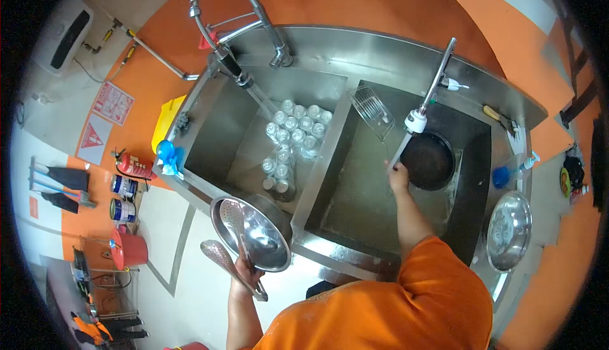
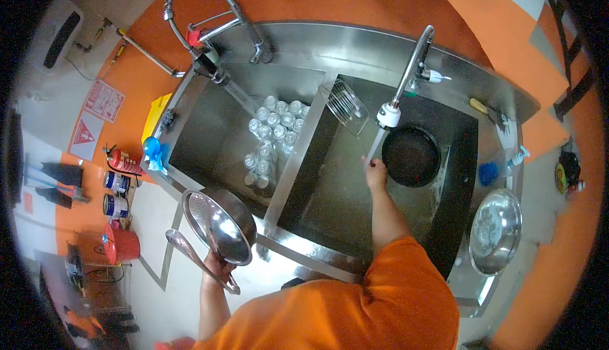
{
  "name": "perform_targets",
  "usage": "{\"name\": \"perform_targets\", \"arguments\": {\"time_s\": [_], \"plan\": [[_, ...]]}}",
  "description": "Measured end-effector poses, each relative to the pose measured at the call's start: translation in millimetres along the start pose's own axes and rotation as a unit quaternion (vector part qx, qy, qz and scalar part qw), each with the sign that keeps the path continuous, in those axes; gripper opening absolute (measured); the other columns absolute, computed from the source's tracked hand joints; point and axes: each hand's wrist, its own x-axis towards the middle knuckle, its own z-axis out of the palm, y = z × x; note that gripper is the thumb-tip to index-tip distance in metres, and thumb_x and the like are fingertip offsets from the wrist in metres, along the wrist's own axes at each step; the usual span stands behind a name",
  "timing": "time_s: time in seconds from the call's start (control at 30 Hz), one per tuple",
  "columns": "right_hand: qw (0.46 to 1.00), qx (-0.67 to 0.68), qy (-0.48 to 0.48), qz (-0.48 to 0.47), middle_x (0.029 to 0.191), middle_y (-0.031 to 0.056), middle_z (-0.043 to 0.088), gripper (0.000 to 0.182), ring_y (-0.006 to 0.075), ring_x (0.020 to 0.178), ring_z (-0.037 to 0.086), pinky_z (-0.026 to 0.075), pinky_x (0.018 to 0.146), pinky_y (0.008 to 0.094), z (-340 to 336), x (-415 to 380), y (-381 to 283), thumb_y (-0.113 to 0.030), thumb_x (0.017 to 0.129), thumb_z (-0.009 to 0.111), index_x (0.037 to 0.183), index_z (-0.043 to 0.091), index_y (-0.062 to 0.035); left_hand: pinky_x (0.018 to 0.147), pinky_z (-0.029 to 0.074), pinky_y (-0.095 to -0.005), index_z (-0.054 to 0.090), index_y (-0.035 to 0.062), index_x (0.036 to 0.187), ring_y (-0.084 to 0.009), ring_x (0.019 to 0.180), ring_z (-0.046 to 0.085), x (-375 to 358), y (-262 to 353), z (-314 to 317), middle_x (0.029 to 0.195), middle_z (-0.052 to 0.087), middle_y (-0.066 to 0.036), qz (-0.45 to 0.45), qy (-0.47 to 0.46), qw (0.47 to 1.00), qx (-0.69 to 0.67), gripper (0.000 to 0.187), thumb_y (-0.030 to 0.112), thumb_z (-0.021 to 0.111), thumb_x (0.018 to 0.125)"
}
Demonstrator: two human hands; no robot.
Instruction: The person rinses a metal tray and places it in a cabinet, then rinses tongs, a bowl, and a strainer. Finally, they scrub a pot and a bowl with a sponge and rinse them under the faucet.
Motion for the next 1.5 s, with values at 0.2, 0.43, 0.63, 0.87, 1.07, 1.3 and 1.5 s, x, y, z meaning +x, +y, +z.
{"name": "perform_targets", "arguments": {"time_s": [0.2,0.43,0.63,0.87,1.07,1.3,1.5], "plan": [[0.993,-0.041,0.044,-0.102,0.082,0.0157,0.061,0.036,0.0264,0.073,0.058,0.044,0.067,0.0348,2,-13,-8,-0.031,0.078,0.059,0.094,0.056,0.0014,0.034,0.024,-0.0171,0.052,0.0052,0.101,-0.0069,0.045,0.041,0,-11,5,0.072,0.054,-0.001,0.032,0.032,0.998,0.047,0.041,0.038,0.033,0.087],[0.985,-0.007,0.130,-0.114,0.079,0.0193,0.057,0.030,0.0347,0.076,0.055,0.041,0.066,0.0371,-2,7,20,-0.027,0.085,0.047,0.090,0.054,0.0024,0.033,0.026,-0.0172,0.049,0.0042,0.104,-0.0077,0.044,0.041,1,-3,4,0.074,0.054,-0.002,-0.006,-0.001,1.000,0.005,0.040,0.037,0.034,0.088],[0.991,0.115,0.063,0.009,0.073,0.0079,0.060,0.030,0.0239,0.066,0.055,0.041,0.063,0.0323,14,13,-17,-0.034,0.084,0.048,0.082,0.056,-0.0052,0.031,0.031,-0.0171,0.049,0.0046,0.104,-0.0088,0.043,0.046,8,1,20,0.081,0.058,-0.007,-0.032,0.040,0.999,-0.006,0.037,0.034,0.033,0.088],[0.949,0.281,-0.122,0.072,0.058,-0.0039,0.035,0.021,0.0058,0.044,0.031,0.025,0.037,0.0226,34,28,-95,-0.030,0.084,0.051,0.083,0.046,-0.0105,0.033,0.038,-0.0178,0.049,0.0043,0.108,-0.0121,0.055,0.055,20,-8,-11,0.084,0.059,-0.008,-0.013,-0.141,0.988,-0.066,0.041,0.037,0.032,0.089],[0.958,0.228,-0.154,-0.085,0.061,-0.0042,0.038,0.024,0.0048,0.048,0.034,0.029,0.042,0.0197,19,41,-107,-0.022,0.088,0.044,0.107,0.052,-0.0107,0.031,0.032,-0.0174,0.049,0.0043,0.103,-0.0091,0.041,0.045,8,-8,2,0.075,0.057,-0.007,-0.019,0.056,0.998,-0.022,0.037,0.035,0.034,0.088],[0.988,-0.100,-0.022,-0.118,0.071,0.0142,0.058,0.041,0.0283,0.065,0.056,0.042,0.061,0.0366,-7,23,-53,-0.039,0.087,0.038,0.092,0.057,-0.0032,0.030,0.027,-0.0170,0.050,0.0048,0.101,-0.0073,0.038,0.040,6,-4,6,0.071,0.055,-0.004,-0.013,0.051,0.998,-0.040,0.035,0.033,0.034,0.087],[0.974,-0.210,-0.082,-0.038,0.077,0.0168,0.059,0.043,0.0313,0.077,0.056,0.041,0.073,0.0353,-73,-38,-50,-0.040,0.085,0.039,0.076,0.058,-0.0021,0.032,0.029,-0.0200,0.050,0.0049,0.100,-0.0103,0.042,0.043,18,-8,-5,0.071,0.056,-0.004,-0.001,-0.007,0.999,-0.031,0.034,0.033,0.035,0.087]]}}
